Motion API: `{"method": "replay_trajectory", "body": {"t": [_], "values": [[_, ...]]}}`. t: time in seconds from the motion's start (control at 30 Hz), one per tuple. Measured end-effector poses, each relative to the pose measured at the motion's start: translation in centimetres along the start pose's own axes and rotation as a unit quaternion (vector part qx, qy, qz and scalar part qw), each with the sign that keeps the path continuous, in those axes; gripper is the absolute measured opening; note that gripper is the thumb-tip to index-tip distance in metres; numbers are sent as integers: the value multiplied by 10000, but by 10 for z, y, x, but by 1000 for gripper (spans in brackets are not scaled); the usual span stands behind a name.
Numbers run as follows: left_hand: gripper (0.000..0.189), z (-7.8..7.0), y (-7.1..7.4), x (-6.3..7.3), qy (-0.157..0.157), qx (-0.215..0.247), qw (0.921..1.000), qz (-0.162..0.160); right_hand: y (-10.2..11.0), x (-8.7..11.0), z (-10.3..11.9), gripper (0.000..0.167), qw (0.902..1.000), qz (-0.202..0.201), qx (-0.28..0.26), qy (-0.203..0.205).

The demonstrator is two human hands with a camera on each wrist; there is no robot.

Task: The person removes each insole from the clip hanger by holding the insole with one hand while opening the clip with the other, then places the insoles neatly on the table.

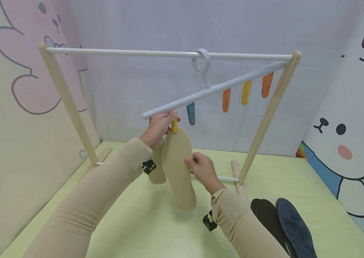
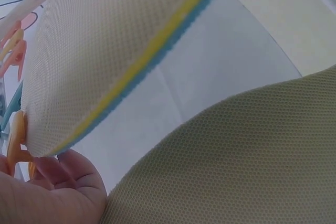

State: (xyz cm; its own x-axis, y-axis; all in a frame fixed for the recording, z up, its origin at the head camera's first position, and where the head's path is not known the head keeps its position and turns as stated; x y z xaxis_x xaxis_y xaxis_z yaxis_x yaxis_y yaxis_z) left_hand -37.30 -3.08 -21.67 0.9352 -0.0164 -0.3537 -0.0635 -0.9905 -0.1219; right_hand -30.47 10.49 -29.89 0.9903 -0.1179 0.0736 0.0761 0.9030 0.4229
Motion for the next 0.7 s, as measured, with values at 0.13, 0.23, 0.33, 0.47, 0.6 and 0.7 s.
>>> {"method": "replay_trajectory", "body": {"t": [0.13,0.23,0.33,0.47,0.6,0.7], "values": [[28,2,2,0,25,-129,9999,-16,1,0,-3,18,10000,4,-29,37],[27,2,5,-2,-18,-298,9995,-33,5,1,-6,18,9999,-86,-148,17],[27,2,5,-3,-40,-411,9991,-30,9,0,-8,18,9995,-180,-249,4],[27,3,5,-3,-16,-427,9991,-31,10,-2,-7,18,9995,-191,-254,64],[27,3,5,-2,-35,-451,9990,-18,10,-2,-9,18,9996,-174,-219,49],[28,4,4,-1,-48,-491,9988,52,11,-2,-11,18,9997,-174,-179,17]]}}
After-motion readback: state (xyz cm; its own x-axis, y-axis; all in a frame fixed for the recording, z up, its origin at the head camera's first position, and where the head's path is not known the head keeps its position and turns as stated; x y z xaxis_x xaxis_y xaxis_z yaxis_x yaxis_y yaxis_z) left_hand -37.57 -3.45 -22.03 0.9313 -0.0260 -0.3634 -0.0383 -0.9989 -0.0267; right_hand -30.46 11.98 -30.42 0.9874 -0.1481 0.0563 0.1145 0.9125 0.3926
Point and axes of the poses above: each hand's wrist, its own x-axis away from the middle knuckle, its own y-axis out of the back of the hand, z = x × y, the point moved 10 cm from there along -x, towards the middle knuckle, and after that the axes turned 15 degrees about -y, right-handed, at the moved point
